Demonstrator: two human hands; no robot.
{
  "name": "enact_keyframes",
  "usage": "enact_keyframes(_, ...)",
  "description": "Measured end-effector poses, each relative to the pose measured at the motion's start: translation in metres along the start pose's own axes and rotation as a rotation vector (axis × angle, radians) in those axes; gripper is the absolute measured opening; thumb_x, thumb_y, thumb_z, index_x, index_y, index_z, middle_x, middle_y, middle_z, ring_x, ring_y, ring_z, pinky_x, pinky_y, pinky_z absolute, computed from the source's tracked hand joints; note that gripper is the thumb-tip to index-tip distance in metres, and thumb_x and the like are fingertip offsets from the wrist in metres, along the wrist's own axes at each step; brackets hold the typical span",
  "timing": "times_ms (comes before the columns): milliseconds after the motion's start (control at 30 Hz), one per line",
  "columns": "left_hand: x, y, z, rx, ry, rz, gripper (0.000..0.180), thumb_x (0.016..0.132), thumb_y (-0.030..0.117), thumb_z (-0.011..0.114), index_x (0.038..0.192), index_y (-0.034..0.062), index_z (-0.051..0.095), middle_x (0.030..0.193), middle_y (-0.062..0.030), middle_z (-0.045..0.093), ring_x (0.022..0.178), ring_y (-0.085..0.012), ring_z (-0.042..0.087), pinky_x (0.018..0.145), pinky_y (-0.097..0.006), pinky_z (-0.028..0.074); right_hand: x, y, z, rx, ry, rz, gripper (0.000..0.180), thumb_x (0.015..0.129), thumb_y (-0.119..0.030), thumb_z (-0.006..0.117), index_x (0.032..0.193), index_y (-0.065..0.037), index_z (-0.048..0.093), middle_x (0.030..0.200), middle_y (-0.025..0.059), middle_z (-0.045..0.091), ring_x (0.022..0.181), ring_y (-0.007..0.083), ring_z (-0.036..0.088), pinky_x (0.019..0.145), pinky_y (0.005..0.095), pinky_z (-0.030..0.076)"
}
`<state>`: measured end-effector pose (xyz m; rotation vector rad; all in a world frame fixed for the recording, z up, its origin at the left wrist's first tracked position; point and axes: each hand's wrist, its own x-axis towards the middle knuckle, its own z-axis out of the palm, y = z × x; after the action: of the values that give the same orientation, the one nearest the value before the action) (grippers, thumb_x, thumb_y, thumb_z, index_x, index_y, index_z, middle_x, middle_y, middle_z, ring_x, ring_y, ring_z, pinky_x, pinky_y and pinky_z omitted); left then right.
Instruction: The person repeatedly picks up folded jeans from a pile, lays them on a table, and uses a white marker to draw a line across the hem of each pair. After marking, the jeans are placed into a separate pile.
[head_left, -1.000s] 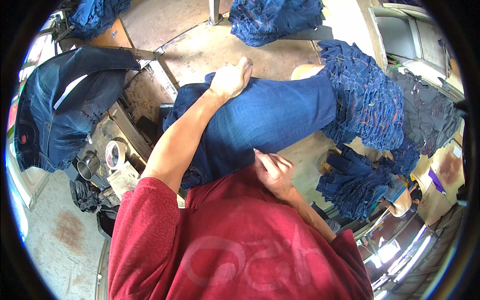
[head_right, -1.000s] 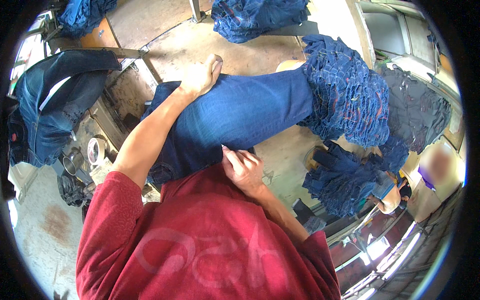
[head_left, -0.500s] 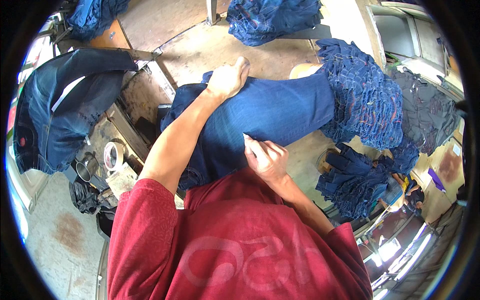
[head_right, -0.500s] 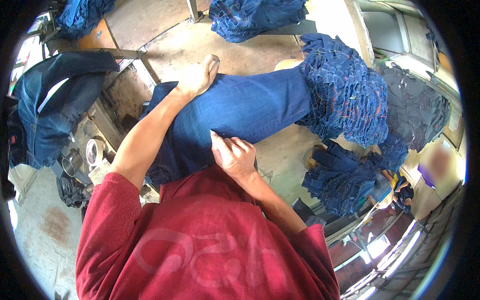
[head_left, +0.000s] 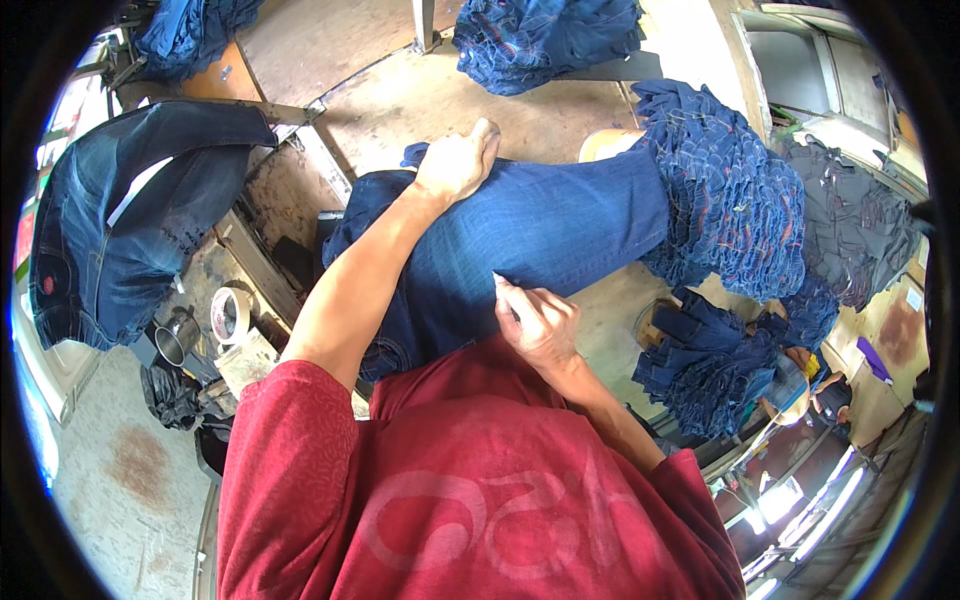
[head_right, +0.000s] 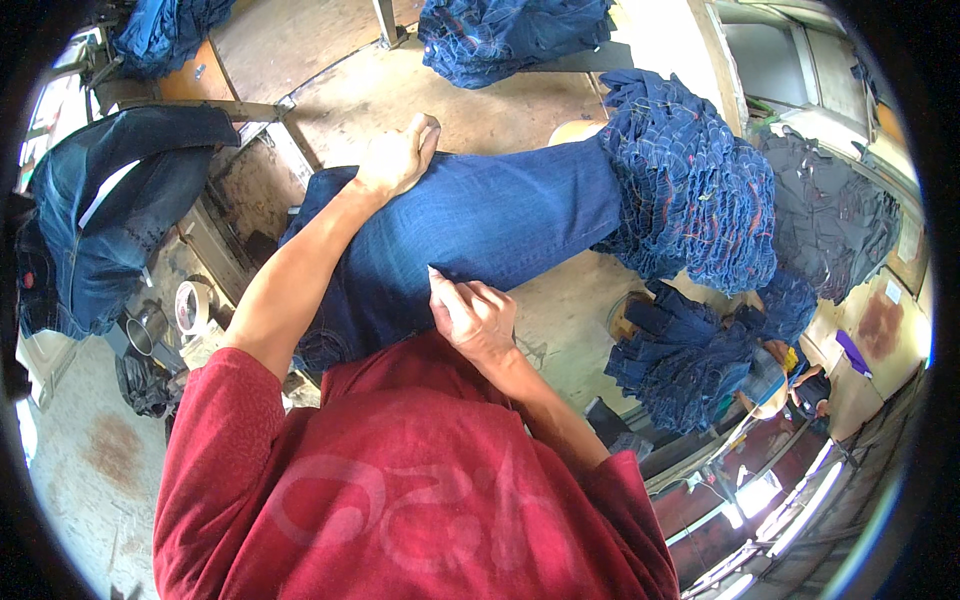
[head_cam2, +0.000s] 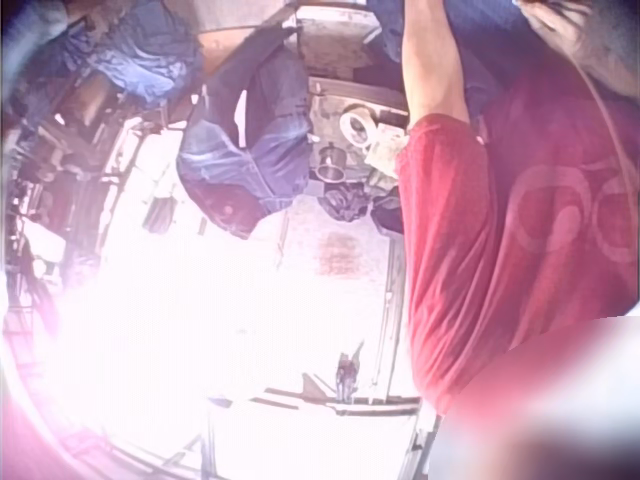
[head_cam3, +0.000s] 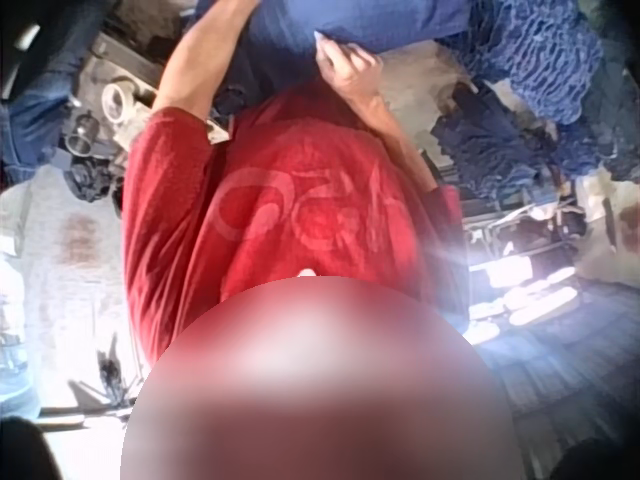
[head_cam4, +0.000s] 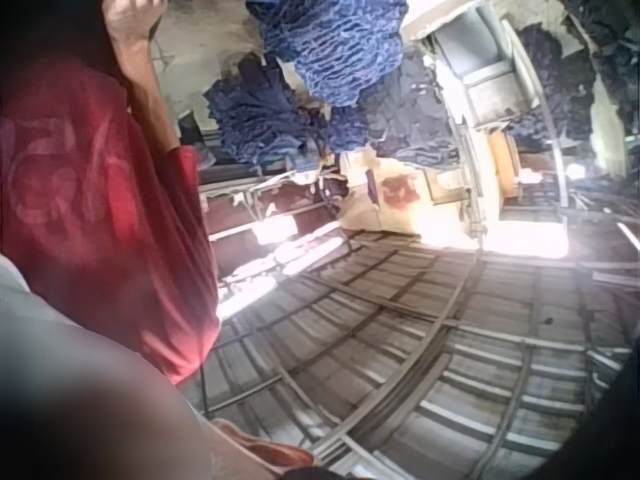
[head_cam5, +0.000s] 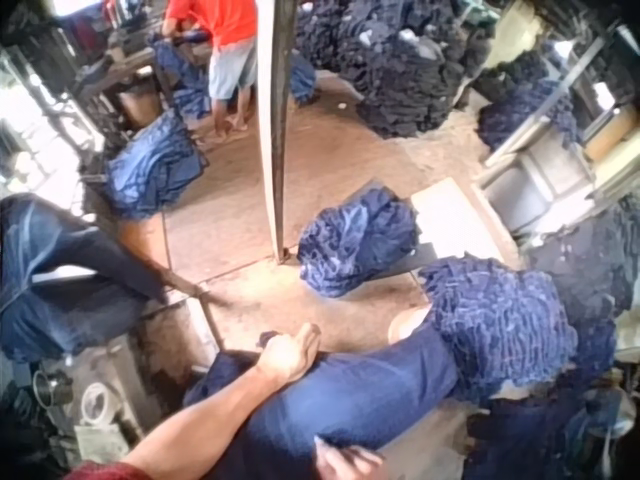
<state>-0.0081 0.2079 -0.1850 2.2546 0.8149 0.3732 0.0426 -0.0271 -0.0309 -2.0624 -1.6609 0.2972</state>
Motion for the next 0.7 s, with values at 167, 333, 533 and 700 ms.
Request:
enact_keyframes(167, 0.001, -0.002, 0.002, 0.040, 0.052, 0.047, 0.020, 0.109, 0.031, 0.062, 0.123, 0.0171, 0.057, 0.067, -0.0228, 0.070, 0.059, -0.0442, 0.071, 0.056, -0.056, 0.056, -0.012, 0.001, -0.012, -0.021, -0.062, -0.038, 0.016, 0.087, -0.003, 0.081, 0.102, -0.008, 0.081, 0.070, 0.0020, 0.072, 0.055, 0.0177, 0.066, 0.052, 0.0331, 0.055)
enact_keyframes(333, 0.000, 0.000, 0.002, 0.065, 0.056, 0.027, 0.018, 0.109, 0.031, 0.062, 0.122, 0.0186, 0.059, 0.065, -0.0215, 0.069, 0.057, -0.0434, 0.070, 0.054, -0.055, 0.055, -0.012, 0.006, -0.001, 0.079, 0.028, 0.022, 0.022, 0.087, -0.006, 0.079, 0.109, -0.011, 0.080, 0.067, 0.0004, 0.067, 0.056, 0.0184, 0.066, 0.051, 0.0349, 0.054)
enact_keyframes(533, 0.000, 0.001, 0.001, 0.025, 0.002, -0.034, 0.019, 0.110, 0.032, 0.060, 0.123, 0.0185, 0.058, 0.070, -0.0239, 0.071, 0.064, -0.0472, 0.072, 0.060, -0.059, 0.056, -0.012, 0.001, -0.005, 0.005, -0.049, 0.038, 0.022, 0.088, -0.004, 0.079, 0.109, -0.010, 0.080, 0.070, 0.0016, 0.069, 0.056, 0.0186, 0.067, 0.052, 0.0344, 0.055)
enact_keyframes(700, 0.000, 0.001, 0.000, -0.004, -0.020, -0.023, 0.020, 0.111, 0.031, 0.058, 0.125, 0.0181, 0.057, 0.072, -0.0247, 0.071, 0.067, -0.0485, 0.072, 0.062, -0.060, 0.057, -0.011, -0.001, -0.007, 0.118, 0.011, 0.089, 0.019, 0.088, -0.001, 0.079, 0.105, -0.008, 0.080, 0.071, 0.0039, 0.072, 0.056, 0.0196, 0.067, 0.052, 0.0342, 0.055)
